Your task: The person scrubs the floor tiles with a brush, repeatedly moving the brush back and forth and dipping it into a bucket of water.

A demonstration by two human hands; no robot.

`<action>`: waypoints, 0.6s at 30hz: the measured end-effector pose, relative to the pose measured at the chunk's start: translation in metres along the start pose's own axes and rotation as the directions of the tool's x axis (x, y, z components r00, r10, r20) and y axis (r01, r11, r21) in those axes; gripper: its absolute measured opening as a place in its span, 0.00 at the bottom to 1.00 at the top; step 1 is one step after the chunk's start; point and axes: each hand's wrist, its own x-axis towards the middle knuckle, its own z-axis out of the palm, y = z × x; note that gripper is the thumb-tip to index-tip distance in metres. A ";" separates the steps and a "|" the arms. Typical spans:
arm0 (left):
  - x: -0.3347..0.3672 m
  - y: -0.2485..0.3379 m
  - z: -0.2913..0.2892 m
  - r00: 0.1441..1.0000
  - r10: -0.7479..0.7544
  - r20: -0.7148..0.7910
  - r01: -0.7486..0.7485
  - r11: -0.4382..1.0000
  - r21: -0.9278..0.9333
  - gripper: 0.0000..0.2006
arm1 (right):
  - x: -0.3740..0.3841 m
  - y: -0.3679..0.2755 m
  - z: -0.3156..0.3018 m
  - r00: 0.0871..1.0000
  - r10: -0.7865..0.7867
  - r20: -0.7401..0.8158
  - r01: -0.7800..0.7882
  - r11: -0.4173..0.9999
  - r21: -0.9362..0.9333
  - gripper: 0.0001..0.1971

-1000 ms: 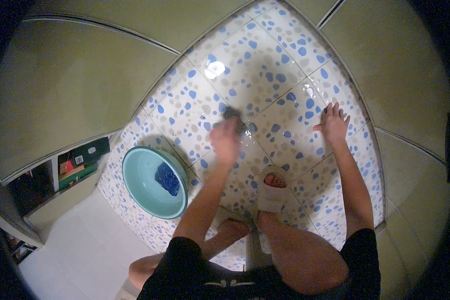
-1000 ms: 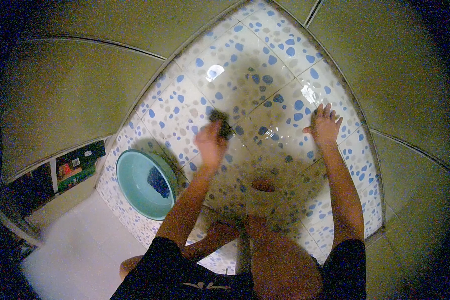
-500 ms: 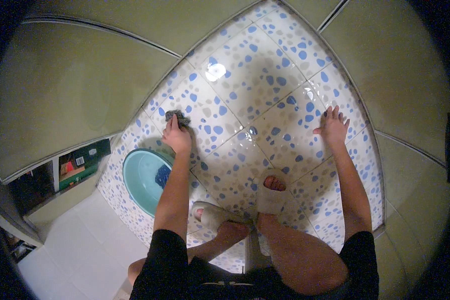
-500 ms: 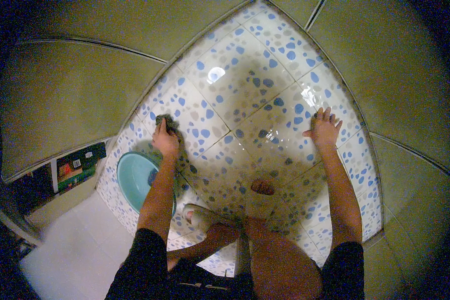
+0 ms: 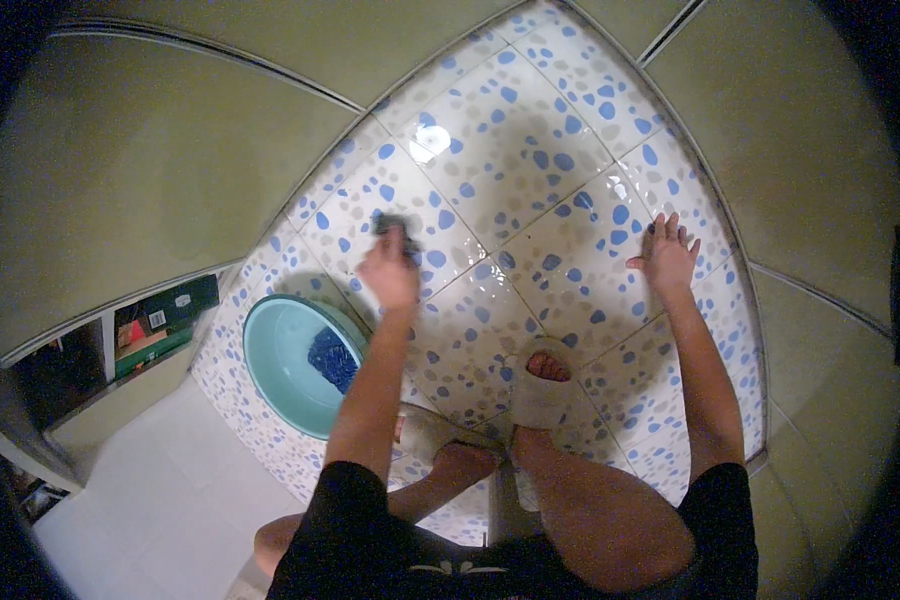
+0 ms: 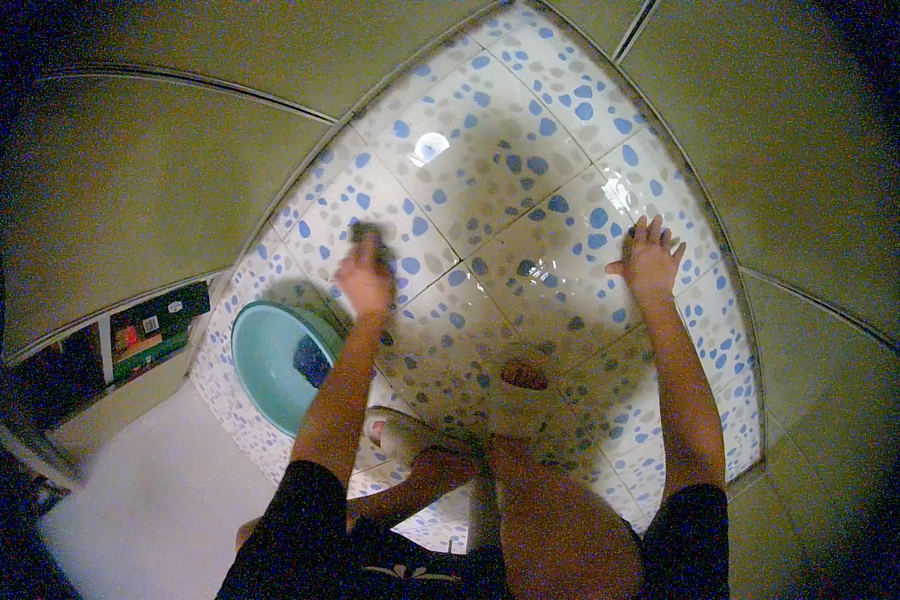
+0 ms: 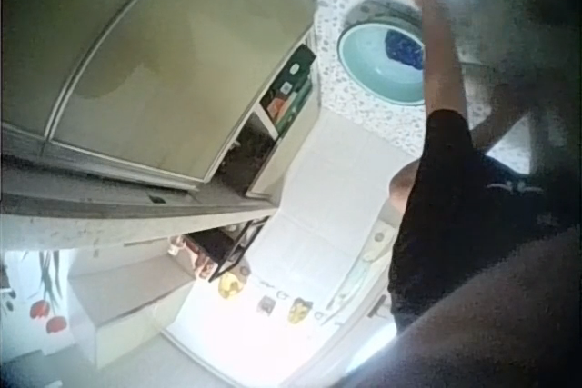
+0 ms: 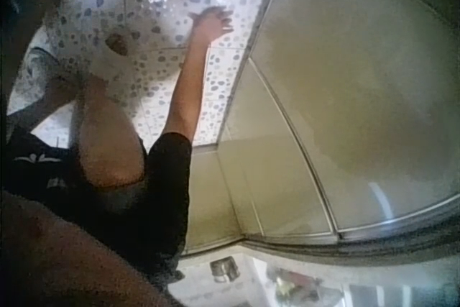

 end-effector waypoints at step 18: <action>-0.075 0.206 0.023 0.857 0.484 0.178 -0.449 0.870 -0.204 0.30 | -0.003 -0.001 -0.012 0.999 0.006 0.051 -0.007 1.000 0.014 0.60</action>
